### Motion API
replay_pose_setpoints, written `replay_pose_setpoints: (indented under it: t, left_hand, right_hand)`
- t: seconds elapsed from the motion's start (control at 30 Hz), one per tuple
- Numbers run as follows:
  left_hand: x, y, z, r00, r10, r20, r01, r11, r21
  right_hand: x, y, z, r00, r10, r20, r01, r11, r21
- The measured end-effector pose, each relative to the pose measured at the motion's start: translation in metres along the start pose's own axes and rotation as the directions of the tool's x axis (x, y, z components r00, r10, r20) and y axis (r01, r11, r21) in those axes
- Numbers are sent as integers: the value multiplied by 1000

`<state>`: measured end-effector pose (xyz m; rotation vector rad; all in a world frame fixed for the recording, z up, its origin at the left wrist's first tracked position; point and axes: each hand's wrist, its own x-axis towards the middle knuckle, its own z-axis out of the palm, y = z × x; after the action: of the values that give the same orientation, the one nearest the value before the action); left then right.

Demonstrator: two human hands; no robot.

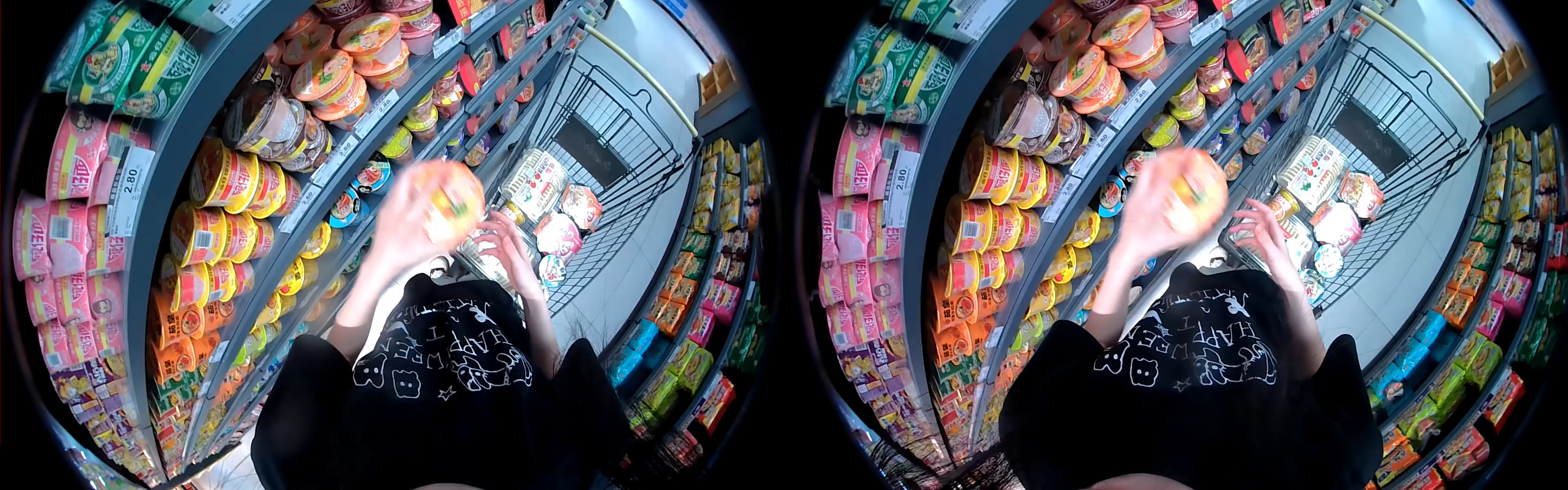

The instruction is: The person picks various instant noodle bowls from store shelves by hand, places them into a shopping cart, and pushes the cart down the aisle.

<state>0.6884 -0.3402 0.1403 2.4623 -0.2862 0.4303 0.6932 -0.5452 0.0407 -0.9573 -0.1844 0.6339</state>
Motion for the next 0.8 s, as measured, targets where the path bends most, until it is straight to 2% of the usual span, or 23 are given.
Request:
replay_pose_setpoints:
  t: [0.03,0.07,0.1,0.13,0.17,0.2,0.23,0.27,0.33,0.37,0.4,0.47,0.5,0.53,0.6,0.63,0.67,0.73,0.8]
  left_hand:
    - [18,-1,-14,996,-12,-90,16,999,43]
    - [38,1,-30,984,-21,-179,36,996,83]
    - [53,-2,-43,965,-46,-257,79,990,119]
    - [70,-15,-53,946,8,-323,77,966,249]
    - [89,-22,-63,919,81,-386,42,953,301]
    - [106,-31,-71,909,62,-411,78,946,315]
    - [123,-40,-77,895,80,-439,51,959,278]
    - [135,-44,-78,895,-18,-447,146,956,254]
    - [162,-75,-78,894,-48,-446,172,955,242]
    - [174,-89,-77,908,-47,-416,166,952,256]
    - [182,-100,-76,921,-45,-386,158,950,267]
    - [191,-97,-74,923,-33,-383,140,957,256]
    - [196,-103,-73,916,-12,-402,123,960,252]
    - [199,-105,-73,919,-33,-393,143,956,255]
    - [203,-107,-72,917,-87,-389,193,951,241]
    - [208,-124,-71,898,-5,-440,158,937,311]
    - [212,-129,-73,897,28,-441,121,944,307]
    - [205,-125,-69,888,2,-460,139,952,273]
    - [188,-98,-64,865,-18,-502,185,941,284]
  right_hand:
    - [-1,0,-4,995,16,-101,-27,994,-108]
    - [-3,12,-18,994,11,-110,-23,994,-103]
    - [-6,35,-39,971,5,-241,-93,930,-357]
    - [-10,53,-57,931,-34,-363,-194,798,-571]
    - [-17,61,-68,918,-153,-366,-203,612,-764]
    - [-26,69,-78,903,-265,-339,-225,380,-897]
    - [-34,85,-93,886,-294,-357,-256,332,-908]
    - [-43,97,-107,872,-248,-422,-350,289,-891]
    - [-65,128,-133,812,-238,-533,-500,187,-846]
    - [-77,139,-145,787,-164,-595,-573,166,-803]
    - [-85,143,-150,727,-99,-679,-666,140,-733]
    - [-102,159,-163,632,-101,-768,-762,96,-640]
    - [-113,180,-180,593,-180,-785,-776,133,-617]
    - [-120,181,-185,540,-116,-834,-804,222,-551]
    - [-131,196,-197,503,-159,-849,-801,282,-528]
    - [-134,204,-204,500,-137,-855,-830,204,-519]
    - [-135,205,-205,499,-114,-859,-850,126,-511]
    - [-135,200,-194,498,-156,-853,-860,35,-508]
    - [-131,188,-183,438,8,-899,-898,-30,-438]
